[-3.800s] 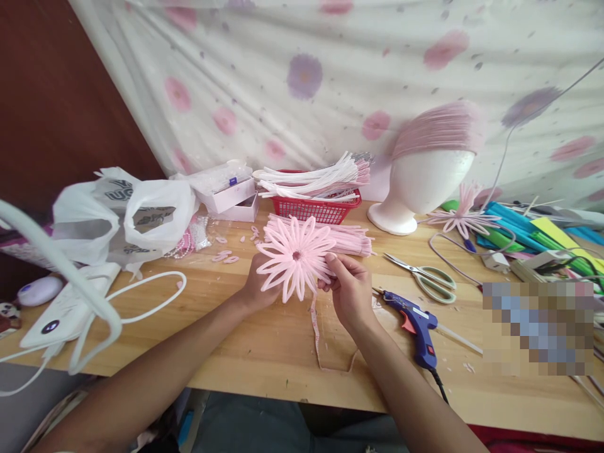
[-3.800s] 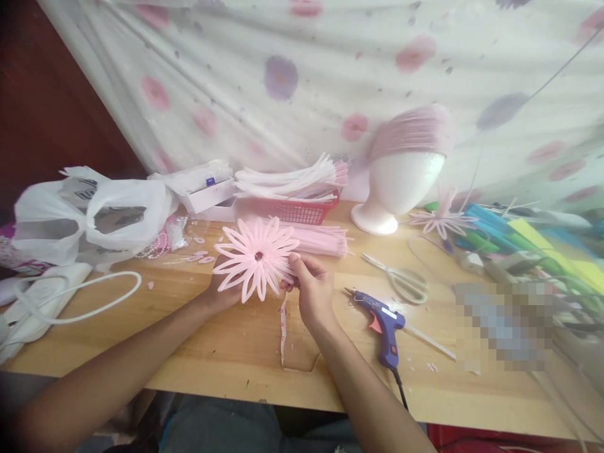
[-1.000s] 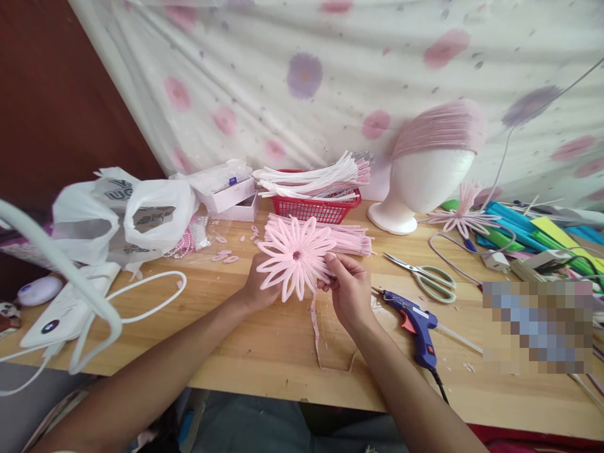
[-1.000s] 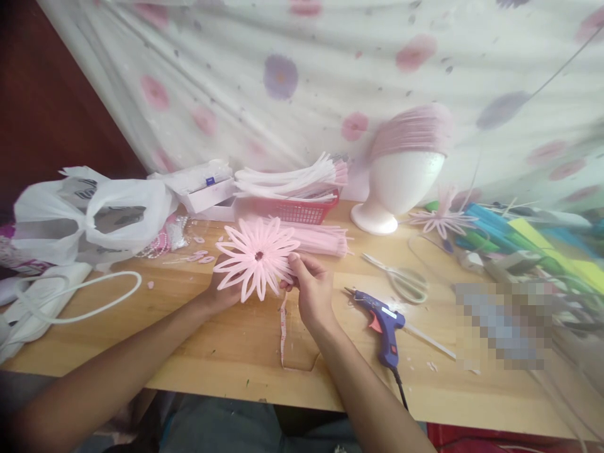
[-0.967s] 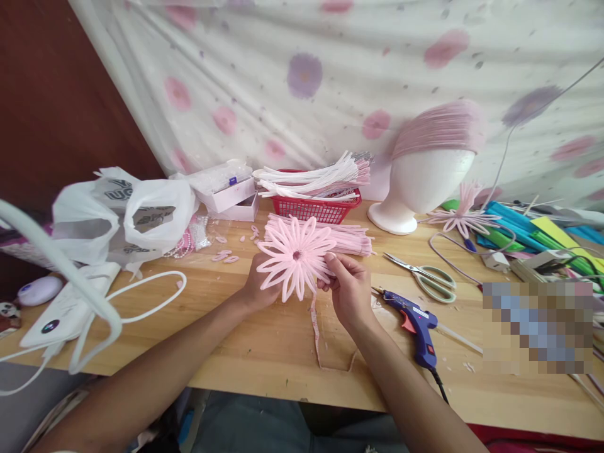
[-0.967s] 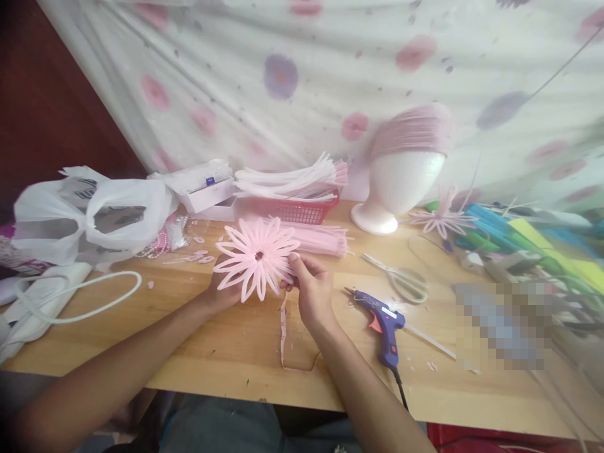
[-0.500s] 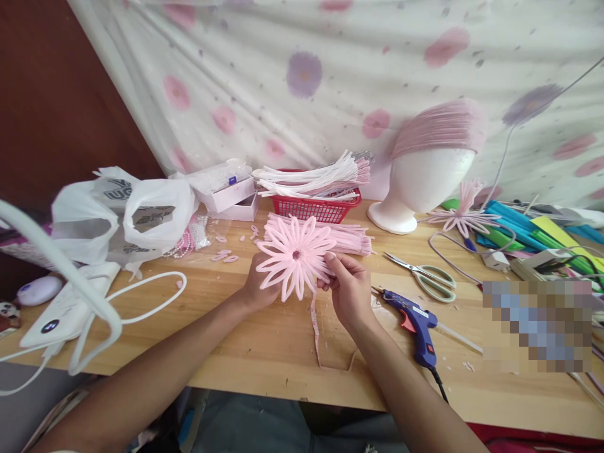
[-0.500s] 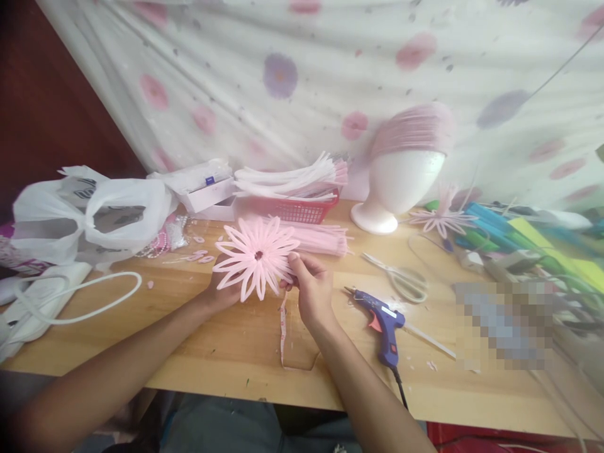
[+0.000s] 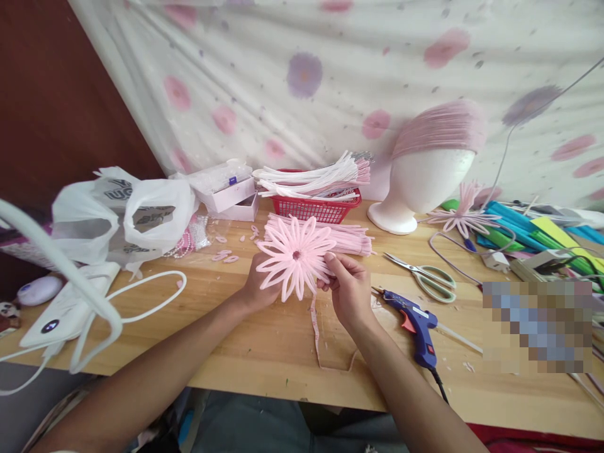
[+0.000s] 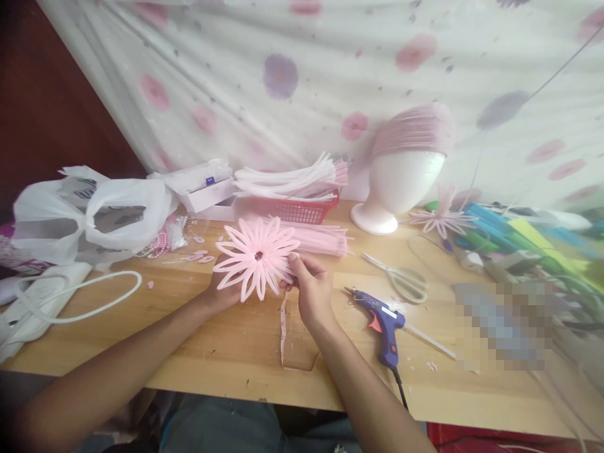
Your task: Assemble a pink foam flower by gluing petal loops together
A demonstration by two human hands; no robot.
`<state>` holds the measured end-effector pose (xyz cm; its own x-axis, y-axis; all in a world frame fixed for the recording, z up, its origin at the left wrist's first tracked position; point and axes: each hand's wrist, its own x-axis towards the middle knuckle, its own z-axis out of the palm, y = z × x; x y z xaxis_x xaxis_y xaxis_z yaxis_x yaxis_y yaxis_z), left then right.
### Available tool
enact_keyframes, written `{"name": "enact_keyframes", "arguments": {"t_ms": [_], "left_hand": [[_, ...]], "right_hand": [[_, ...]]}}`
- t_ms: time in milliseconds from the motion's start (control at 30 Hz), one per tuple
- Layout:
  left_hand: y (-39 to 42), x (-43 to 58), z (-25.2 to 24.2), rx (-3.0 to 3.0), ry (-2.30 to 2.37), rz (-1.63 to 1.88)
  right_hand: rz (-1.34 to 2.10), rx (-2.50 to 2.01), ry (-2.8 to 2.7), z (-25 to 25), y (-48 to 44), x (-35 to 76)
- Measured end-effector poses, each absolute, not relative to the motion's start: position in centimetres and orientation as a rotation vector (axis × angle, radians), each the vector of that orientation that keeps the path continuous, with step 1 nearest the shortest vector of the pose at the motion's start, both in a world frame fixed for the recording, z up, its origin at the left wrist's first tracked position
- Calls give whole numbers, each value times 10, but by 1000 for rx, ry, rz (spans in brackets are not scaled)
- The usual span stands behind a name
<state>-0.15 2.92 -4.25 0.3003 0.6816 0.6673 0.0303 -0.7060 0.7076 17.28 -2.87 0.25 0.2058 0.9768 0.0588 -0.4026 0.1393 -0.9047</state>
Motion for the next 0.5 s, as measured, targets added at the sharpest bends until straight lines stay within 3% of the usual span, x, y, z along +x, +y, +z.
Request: {"name": "enact_keyframes", "arguments": {"t_ms": [500], "left_hand": [[30,-1,-40,2021,618,1493]], "right_hand": [[1167,-929,-831,1,-29,173]]}}
